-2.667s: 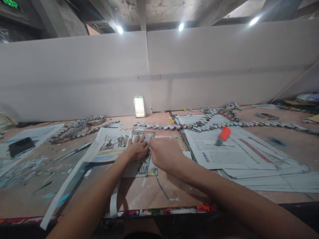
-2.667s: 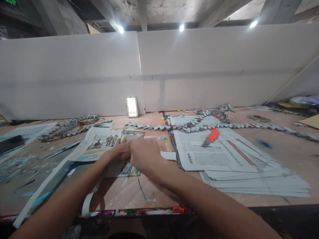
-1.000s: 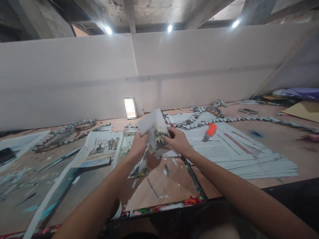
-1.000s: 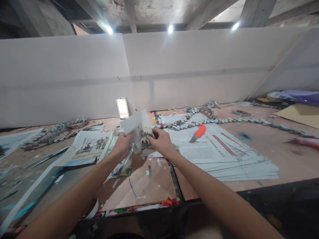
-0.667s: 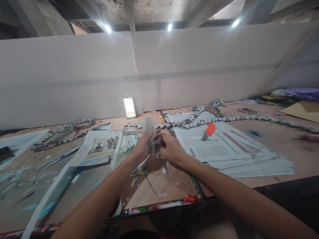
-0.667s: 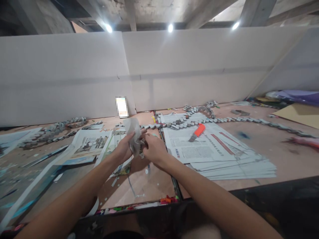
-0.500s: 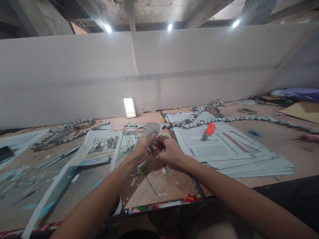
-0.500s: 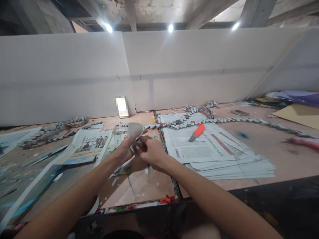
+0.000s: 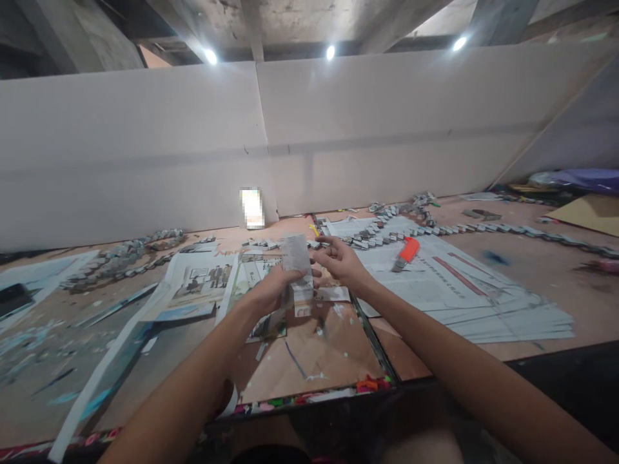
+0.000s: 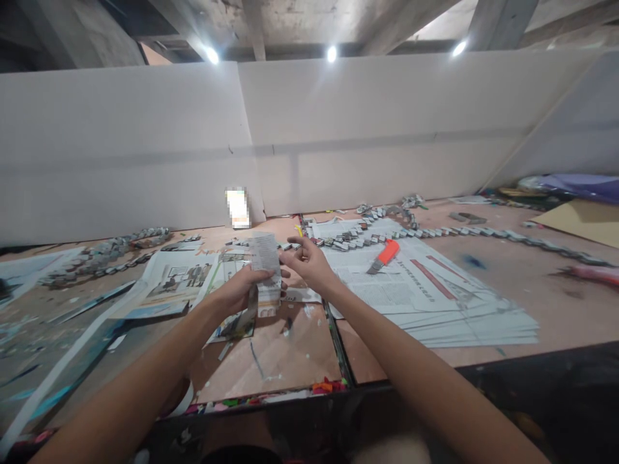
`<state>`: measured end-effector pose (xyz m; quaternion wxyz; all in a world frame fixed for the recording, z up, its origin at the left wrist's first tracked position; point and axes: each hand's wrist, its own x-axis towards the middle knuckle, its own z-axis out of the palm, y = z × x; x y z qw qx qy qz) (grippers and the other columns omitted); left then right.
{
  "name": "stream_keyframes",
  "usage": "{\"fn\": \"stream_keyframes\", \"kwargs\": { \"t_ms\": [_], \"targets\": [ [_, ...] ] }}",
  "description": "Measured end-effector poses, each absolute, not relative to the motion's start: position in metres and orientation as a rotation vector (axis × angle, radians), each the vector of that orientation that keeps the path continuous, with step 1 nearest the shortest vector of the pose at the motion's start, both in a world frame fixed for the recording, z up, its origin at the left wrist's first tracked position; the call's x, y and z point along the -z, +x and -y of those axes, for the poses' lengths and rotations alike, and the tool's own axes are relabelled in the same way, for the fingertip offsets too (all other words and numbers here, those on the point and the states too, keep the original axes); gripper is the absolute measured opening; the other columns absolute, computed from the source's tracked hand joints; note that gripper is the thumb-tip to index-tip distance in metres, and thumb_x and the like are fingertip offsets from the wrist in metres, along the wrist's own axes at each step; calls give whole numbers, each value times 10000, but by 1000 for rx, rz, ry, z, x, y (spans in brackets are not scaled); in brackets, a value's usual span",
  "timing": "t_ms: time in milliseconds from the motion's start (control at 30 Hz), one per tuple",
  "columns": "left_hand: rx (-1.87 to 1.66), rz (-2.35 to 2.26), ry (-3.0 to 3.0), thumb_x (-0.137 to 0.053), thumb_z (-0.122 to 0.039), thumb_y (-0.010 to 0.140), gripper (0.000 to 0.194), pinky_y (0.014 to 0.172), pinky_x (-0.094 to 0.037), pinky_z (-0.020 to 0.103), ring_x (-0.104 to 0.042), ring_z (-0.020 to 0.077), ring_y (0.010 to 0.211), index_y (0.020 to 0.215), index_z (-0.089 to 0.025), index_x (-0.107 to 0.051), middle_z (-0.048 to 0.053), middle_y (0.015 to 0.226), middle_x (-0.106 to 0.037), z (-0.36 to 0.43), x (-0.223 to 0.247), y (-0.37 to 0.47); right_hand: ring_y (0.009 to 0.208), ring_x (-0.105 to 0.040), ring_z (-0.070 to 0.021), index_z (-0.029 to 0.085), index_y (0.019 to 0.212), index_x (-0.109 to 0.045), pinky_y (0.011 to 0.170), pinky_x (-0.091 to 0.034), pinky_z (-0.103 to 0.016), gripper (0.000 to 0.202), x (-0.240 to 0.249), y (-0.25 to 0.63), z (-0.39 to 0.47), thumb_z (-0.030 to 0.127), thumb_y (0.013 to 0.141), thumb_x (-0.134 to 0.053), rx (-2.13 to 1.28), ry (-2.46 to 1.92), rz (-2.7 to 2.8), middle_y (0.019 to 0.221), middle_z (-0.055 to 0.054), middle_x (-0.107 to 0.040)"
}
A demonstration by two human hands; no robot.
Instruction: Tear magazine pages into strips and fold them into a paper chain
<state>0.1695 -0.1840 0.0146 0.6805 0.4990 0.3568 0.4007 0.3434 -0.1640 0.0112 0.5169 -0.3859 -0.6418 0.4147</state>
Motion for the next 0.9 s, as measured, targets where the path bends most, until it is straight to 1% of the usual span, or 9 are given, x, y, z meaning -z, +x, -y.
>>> {"fn": "stream_keyframes", "kwargs": {
  "t_ms": [100, 167, 267, 367, 467, 533, 700, 833, 900],
  "targets": [
    [-774, -825, 1275, -669, -292, 748, 285, 737, -530, 359, -670, 224, 789, 1001, -162, -647, 113, 962, -707, 188, -14, 172, 563, -480, -120, 159, 867, -629, 512, -361, -239, 327, -15, 345, 165, 443, 712, -675, -1074, -939, 1631, 631, 16, -541],
    [-753, -882, 1415, -665, -332, 756, 304, 769, -516, 356, -663, 226, 835, 1012, -169, -641, 105, 998, -699, 188, -12, 172, 556, -471, -116, 159, 772, -621, 499, -348, -240, 300, -17, 345, 167, 451, 717, -661, -1069, -962, 1572, 661, 2, -567],
    [-801, -1036, 1632, -700, -385, 717, 361, 758, -501, 329, -654, 223, 845, 1001, -169, -641, 84, 966, -698, 184, -8, 170, 504, -409, -95, 159, 761, -609, 471, -306, -235, 313, -19, 346, 165, 463, 715, -667, -986, -998, 1415, 604, 22, -529],
    [-808, -1205, 1704, -671, -482, 718, 386, 663, -496, 312, -655, 219, 733, 908, -145, -663, 82, 819, -699, 179, -2, 167, 451, -350, -80, 160, 711, -579, 436, -264, -231, 359, -18, 350, 160, 500, 687, -692, -1009, -986, 1302, 500, 57, -428],
    [-769, -1255, 1698, -635, -542, 729, 427, 605, -484, 301, -647, 207, 653, 848, -134, -676, 87, 748, -695, 176, 0, 165, 427, -358, -70, 161, 732, -577, 407, -252, -214, 384, -16, 354, 155, 510, 656, -720, -1126, -920, 1226, 491, 60, -438],
    [-738, -1219, 1701, -623, -541, 742, 419, 596, -478, 292, -644, 198, 644, 842, -138, -679, 85, 752, -698, 176, 0, 164, 400, -358, -65, 165, 746, -576, 387, -244, -206, 389, -15, 356, 153, 503, 640, -737, -1191, -884, 1211, 468, 66, -444],
    [-716, -1103, 1737, -564, -524, 793, 402, 629, -482, 288, -653, 201, 699, 853, -145, -683, 85, 805, -711, 179, -5, 165, 351, -346, -60, 169, 670, -547, 366, -244, -204, 380, -15, 358, 153, 489, 638, -750, -1187, -901, 1244, 392, 70, -433],
    [-766, -1286, 1796, -658, -500, 705, 371, 586, -459, 276, -637, 203, 666, 827, -150, -681, 61, 768, -701, 178, -5, 166, 344, -338, -55, 165, 672, -553, 363, -238, -206, 374, -12, 359, 151, 495, 663, -731, -1151, -916, 1218, 398, 68, -429],
    [-773, -1327, 1805, -648, -500, 707, 366, 565, -443, 269, -621, 195, 637, 795, -147, -678, 50, 720, -684, 177, -4, 166, 344, -337, -54, 164, 679, -557, 363, -240, -205, 372, -11, 358, 150, 496, 670, -724, -1149, -907, 1205, 399, 67, -431]
  ]
}}
